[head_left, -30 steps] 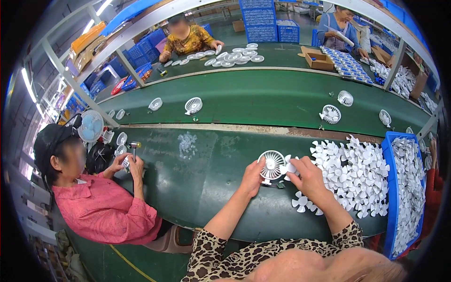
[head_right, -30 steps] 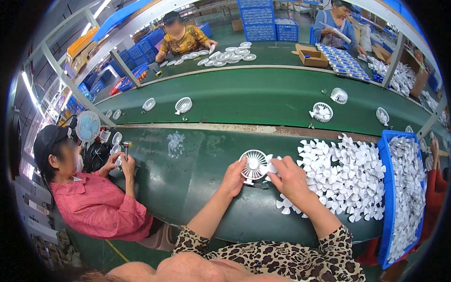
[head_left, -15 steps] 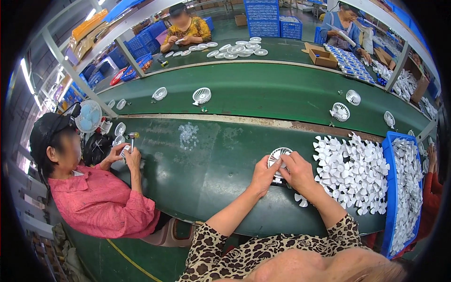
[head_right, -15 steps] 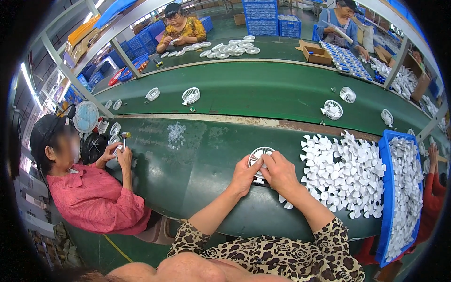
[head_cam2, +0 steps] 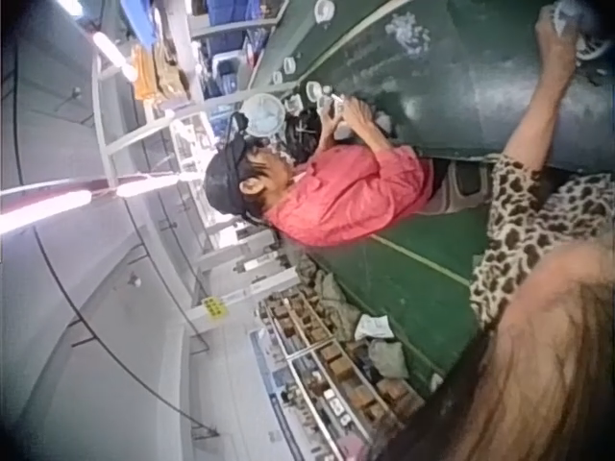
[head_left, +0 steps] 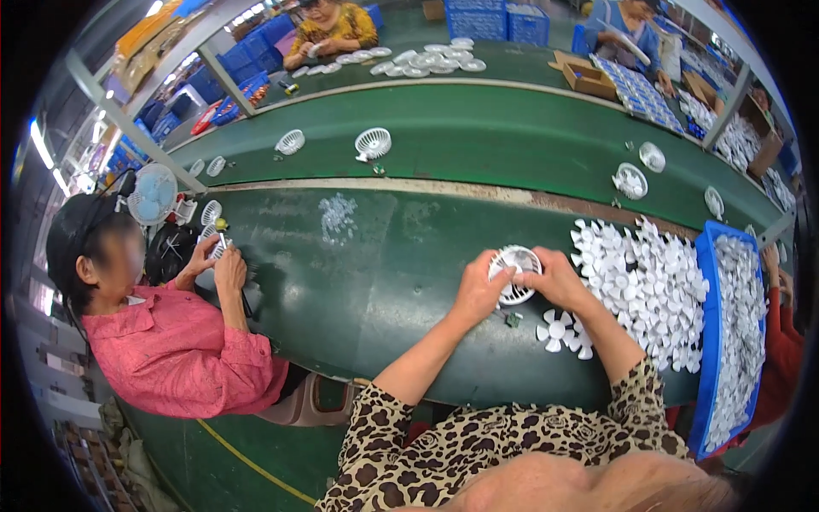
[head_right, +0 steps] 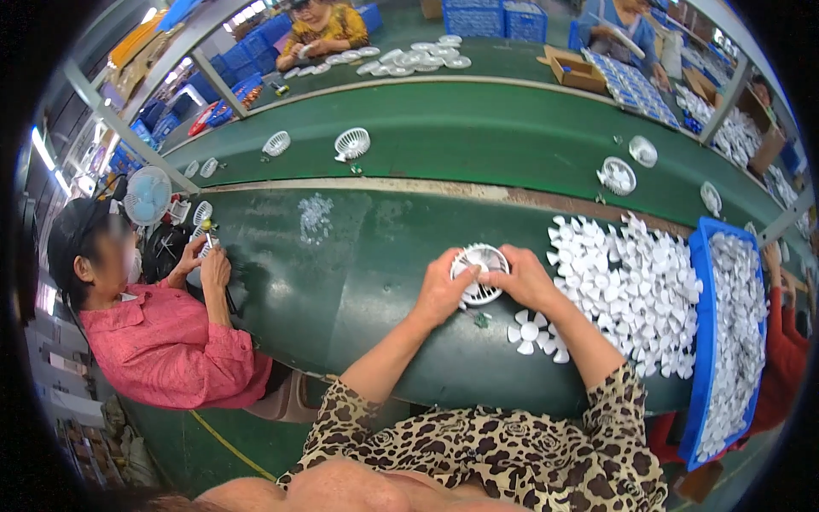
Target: The person assembles small fans by fitting fan blades into fan housings by hand, pouring fan blades from a bin onto the table, and placing assembled fan parts onto the conveyor belt.
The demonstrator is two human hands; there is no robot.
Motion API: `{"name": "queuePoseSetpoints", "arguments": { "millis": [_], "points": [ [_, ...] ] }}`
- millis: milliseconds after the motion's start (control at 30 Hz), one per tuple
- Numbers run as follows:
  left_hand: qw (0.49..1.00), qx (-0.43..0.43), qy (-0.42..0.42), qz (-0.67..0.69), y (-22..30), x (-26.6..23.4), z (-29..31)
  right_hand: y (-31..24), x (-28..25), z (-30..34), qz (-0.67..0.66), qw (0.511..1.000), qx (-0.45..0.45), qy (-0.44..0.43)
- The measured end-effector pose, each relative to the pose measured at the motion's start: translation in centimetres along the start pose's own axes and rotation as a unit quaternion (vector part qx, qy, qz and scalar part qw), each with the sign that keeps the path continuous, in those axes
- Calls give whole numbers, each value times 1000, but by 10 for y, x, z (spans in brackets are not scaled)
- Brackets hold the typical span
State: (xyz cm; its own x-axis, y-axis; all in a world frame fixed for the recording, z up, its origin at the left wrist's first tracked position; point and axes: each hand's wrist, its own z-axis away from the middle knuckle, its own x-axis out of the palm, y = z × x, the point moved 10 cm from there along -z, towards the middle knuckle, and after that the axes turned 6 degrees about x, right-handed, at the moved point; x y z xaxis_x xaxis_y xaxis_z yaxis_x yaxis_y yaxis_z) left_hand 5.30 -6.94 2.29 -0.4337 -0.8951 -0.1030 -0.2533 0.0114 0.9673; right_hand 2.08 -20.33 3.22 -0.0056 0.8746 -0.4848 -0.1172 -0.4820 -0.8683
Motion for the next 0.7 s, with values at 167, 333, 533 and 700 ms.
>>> {"name": "queuePoseSetpoints", "arguments": {
  "millis": [167,333,533,700],
  "points": [
    [996,-12,93,10,-34,-31,-17,27,-17,-54,-73,988,136,-15],
    [983,-83,80,142,-33,-26,-26,11,-104,-38,-76,983,19,164],
    [991,-67,46,103,-31,-17,-15,-30,-14,88,302,944,-131,-27],
    [994,-63,48,72,-35,-20,-10,-17,20,110,361,922,-133,41]
  ]
}}
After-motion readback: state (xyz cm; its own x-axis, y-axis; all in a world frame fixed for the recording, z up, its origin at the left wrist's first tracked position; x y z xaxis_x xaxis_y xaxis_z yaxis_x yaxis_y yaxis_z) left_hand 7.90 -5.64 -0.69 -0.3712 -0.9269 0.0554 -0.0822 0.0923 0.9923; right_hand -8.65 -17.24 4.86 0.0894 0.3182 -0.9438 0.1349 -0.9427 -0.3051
